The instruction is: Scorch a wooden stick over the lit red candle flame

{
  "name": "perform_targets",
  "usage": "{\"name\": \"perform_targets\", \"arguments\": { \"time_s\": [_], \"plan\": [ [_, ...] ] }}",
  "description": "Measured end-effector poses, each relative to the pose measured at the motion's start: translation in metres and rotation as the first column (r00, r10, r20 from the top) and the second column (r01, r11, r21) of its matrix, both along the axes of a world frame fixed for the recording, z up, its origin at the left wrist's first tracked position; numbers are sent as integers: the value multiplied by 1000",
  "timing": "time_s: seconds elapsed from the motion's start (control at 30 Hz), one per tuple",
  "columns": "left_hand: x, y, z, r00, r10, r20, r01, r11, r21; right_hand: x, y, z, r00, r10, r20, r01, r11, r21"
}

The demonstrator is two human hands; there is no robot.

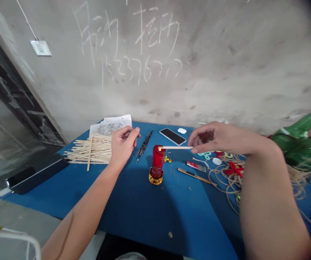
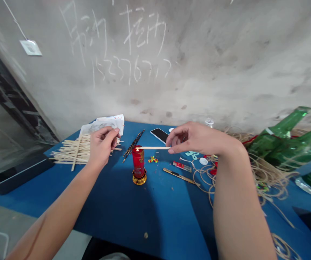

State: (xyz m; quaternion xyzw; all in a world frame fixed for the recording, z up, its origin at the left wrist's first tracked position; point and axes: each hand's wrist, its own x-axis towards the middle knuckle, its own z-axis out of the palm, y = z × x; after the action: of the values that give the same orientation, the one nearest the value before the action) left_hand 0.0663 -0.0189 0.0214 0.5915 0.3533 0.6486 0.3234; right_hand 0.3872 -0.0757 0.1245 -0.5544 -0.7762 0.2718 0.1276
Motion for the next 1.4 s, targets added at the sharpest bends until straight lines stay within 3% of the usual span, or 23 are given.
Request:
{"name": "perform_targets", "arguments": {
  "time_s": [1.4],
  "plan": [
    [1, 1, -1, 1000, -6, -5, 6, 1000, 13, 1, 2, -2, 1000, 14, -12, -14, 1000, -4]
  ]
}}
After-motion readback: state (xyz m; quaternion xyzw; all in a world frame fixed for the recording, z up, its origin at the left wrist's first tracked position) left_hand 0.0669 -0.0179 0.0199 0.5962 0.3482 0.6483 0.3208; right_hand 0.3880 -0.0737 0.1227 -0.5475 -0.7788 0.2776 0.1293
